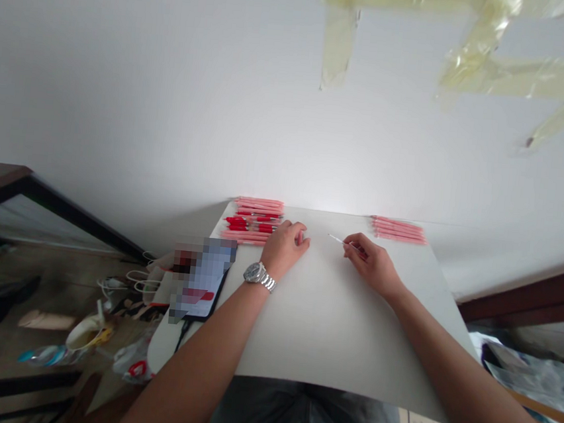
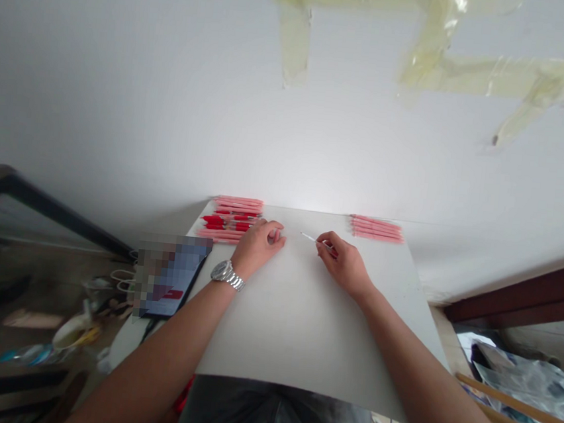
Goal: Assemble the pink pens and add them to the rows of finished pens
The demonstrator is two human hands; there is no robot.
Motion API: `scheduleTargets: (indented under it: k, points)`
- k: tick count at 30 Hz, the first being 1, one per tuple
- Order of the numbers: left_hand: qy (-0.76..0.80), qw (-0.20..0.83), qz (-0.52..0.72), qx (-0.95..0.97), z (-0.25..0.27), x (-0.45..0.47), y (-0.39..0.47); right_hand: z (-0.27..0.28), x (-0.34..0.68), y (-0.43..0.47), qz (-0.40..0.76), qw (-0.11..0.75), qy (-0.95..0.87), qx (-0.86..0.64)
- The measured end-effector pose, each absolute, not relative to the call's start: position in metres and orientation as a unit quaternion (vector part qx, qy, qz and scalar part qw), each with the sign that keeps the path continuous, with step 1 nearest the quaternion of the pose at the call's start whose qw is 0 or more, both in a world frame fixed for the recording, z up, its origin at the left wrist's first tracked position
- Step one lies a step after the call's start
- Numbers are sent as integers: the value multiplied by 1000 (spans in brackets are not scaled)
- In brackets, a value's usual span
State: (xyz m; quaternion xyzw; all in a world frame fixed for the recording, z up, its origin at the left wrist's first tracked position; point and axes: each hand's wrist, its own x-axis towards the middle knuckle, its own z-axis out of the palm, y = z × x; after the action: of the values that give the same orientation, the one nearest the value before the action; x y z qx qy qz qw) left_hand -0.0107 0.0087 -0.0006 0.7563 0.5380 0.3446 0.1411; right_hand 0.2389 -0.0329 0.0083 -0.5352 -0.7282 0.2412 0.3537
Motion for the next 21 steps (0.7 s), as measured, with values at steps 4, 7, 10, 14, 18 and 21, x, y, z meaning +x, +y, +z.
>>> scheduleTargets:
  k: [4, 7, 10, 14, 18, 21]
  points:
    - [536, 137, 370, 747, 2, -10, 8, 8, 239, -33, 239, 354, -730, -534]
    - [506, 136, 407, 748, 9, -8, 6, 8, 239, -33, 244, 356, -728, -532]
    - [451, 205, 450, 743, 14, -4, 3, 10, 238, -34, 244, 367, -726, -528]
    - [392, 359, 476, 701, 13, 2, 2, 11, 238, -35, 236, 382, -727, -519]
    - [340, 460, 472, 671, 10, 7, 1, 11, 238, -35, 235, 389, -730, -510]
    - [321, 498, 465, 658, 11, 11, -2, 12, 237, -36, 235, 391, -733, -505]
